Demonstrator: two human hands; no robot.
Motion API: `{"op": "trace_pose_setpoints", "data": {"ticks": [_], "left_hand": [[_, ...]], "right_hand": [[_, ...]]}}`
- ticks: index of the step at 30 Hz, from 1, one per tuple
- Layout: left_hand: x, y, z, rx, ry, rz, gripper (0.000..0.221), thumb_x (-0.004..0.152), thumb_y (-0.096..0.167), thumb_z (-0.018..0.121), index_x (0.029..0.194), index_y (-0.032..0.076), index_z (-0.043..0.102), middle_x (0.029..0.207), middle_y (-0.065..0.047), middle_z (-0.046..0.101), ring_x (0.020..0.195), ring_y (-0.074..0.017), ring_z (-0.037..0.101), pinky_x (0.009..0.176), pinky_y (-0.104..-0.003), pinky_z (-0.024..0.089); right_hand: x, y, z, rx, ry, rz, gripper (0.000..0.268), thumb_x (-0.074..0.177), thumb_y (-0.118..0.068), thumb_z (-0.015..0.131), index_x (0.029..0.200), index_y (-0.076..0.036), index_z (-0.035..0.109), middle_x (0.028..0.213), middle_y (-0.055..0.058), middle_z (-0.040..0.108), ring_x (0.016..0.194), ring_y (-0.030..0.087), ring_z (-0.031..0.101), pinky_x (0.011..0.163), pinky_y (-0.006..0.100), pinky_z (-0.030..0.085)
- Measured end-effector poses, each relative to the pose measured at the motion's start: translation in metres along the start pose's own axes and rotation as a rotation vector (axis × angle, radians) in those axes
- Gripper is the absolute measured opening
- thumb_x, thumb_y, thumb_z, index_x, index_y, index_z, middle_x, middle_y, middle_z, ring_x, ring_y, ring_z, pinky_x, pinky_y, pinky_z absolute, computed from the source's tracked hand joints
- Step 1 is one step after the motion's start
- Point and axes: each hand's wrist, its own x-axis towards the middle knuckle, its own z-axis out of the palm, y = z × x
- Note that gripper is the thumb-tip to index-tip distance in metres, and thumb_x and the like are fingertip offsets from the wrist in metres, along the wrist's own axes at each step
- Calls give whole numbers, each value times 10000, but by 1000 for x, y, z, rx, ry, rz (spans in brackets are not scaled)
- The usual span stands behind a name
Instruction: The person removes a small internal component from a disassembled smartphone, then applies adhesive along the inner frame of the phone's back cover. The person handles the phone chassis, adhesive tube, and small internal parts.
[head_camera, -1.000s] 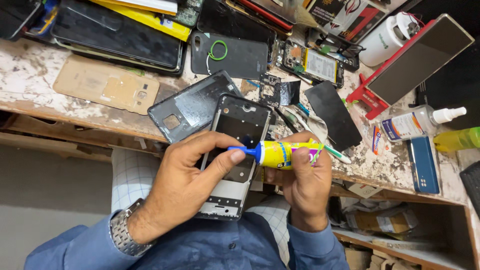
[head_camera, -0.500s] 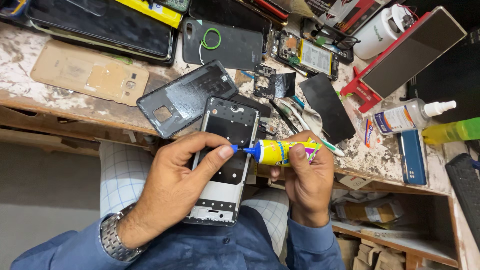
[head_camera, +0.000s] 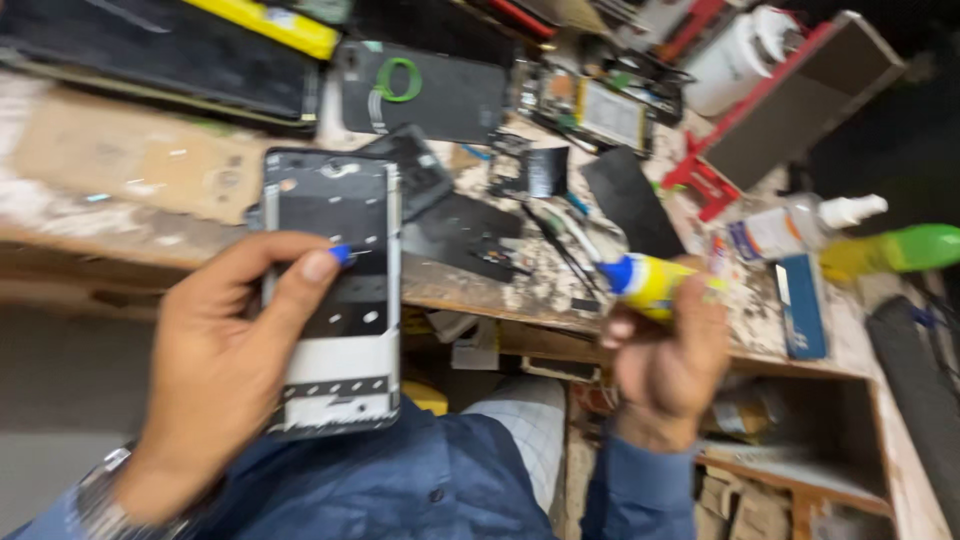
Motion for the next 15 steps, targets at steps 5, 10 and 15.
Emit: {"op": "trace_pose_setpoints", "data": {"ticks": [5, 10, 15], "left_hand": [[-4, -7, 9, -21, -85, -119, 173, 980, 159, 649, 1068, 30, 723, 823, -13, 732, 687, -52, 638, 594, -212, 529], [-9, -23, 11, -319, -260, -150, 192, 1026, 174, 608, 1106, 15, 679, 955, -21, 705, 880, -64, 641, 763, -237, 537], [-11, -27, 16, -218, -282, -113, 182, 1024, 170, 599, 1130, 38, 667, 963, -3, 692, 897, -42, 623, 794, -220, 533]], "right_hand": [[-3, 20, 7, 129, -102, 140, 345, 1125, -399, 506, 1103, -60, 567, 855, 127, 661, 643, 209, 607, 533, 339, 489], [-13, 31, 14, 240, -132, 233, 376, 1127, -421, 485, 1137, -54, 566, 900, 132, 666, 720, 227, 623, 602, 368, 514], [-21, 37, 28, 267, -139, 324, 339, 1056, -322, 557, 1259, -51, 580, 1007, 147, 666, 853, 249, 646, 695, 392, 538]]}}
